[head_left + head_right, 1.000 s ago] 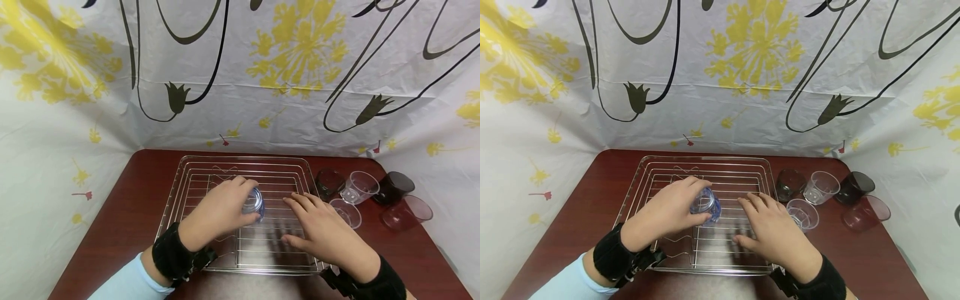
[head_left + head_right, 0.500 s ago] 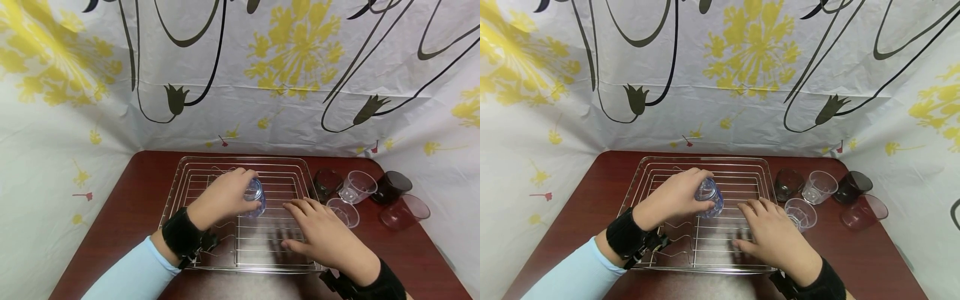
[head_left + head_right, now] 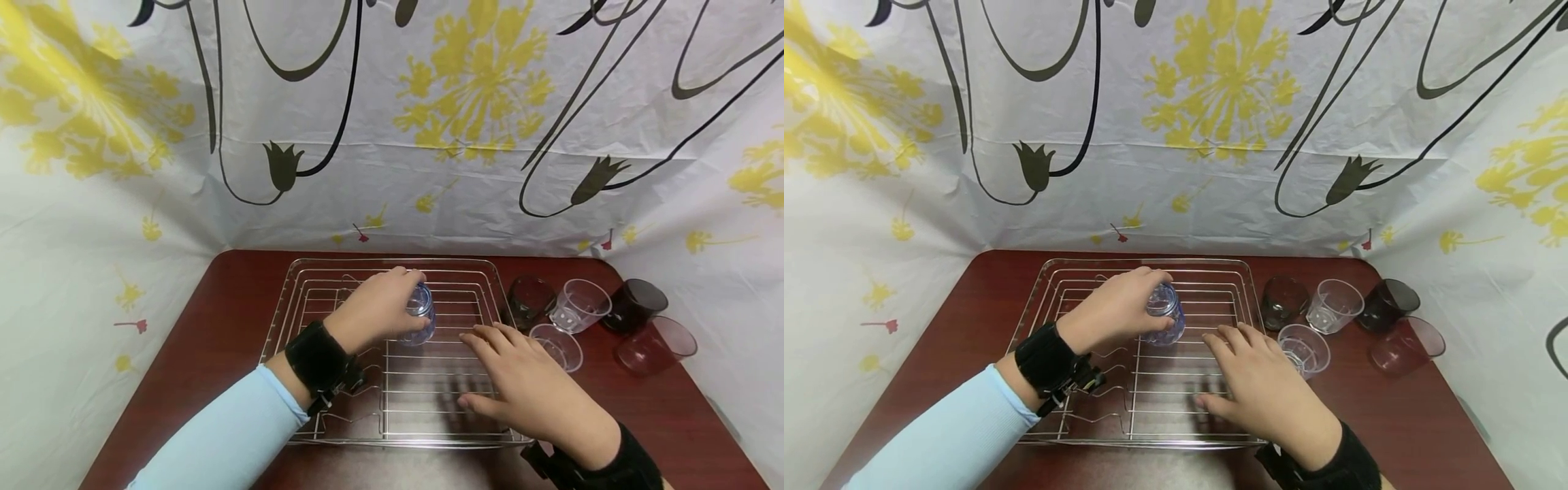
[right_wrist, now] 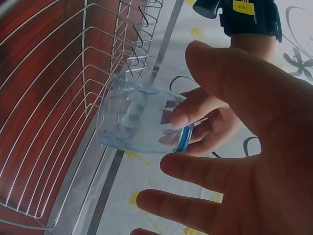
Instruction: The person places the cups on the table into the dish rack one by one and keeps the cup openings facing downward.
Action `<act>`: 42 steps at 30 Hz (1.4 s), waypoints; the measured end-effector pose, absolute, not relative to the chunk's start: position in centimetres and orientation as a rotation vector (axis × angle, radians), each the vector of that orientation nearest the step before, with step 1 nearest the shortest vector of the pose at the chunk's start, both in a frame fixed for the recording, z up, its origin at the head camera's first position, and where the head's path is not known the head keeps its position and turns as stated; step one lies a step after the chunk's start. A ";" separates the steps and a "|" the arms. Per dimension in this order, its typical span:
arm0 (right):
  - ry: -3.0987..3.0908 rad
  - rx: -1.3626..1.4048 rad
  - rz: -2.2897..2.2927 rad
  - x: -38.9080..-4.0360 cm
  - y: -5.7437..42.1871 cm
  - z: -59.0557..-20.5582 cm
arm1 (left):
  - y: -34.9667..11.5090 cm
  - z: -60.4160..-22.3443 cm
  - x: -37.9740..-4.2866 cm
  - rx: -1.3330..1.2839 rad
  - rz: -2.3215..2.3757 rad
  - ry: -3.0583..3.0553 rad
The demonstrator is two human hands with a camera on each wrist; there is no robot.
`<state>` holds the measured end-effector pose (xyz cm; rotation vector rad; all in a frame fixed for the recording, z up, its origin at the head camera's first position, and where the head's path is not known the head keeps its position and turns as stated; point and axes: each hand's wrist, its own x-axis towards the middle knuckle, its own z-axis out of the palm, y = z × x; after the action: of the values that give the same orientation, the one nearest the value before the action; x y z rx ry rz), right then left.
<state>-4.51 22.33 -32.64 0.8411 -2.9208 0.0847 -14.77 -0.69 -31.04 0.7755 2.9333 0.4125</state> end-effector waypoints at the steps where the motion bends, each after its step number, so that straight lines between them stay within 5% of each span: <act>1: -2.923 0.836 0.081 -4.5 22.3 -32.6 | -0.6 -31.1 -15.0 0.773 0.408 2.934; 42: -2.986 0.817 0.103 -4.7 22.6 -33.0 | -0.6 -34.2 -20.4 0.716 0.319 2.892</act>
<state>-4.69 22.58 -32.96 0.8166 -2.9864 0.1030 -20.36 -0.64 -34.24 0.7160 2.8916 0.3194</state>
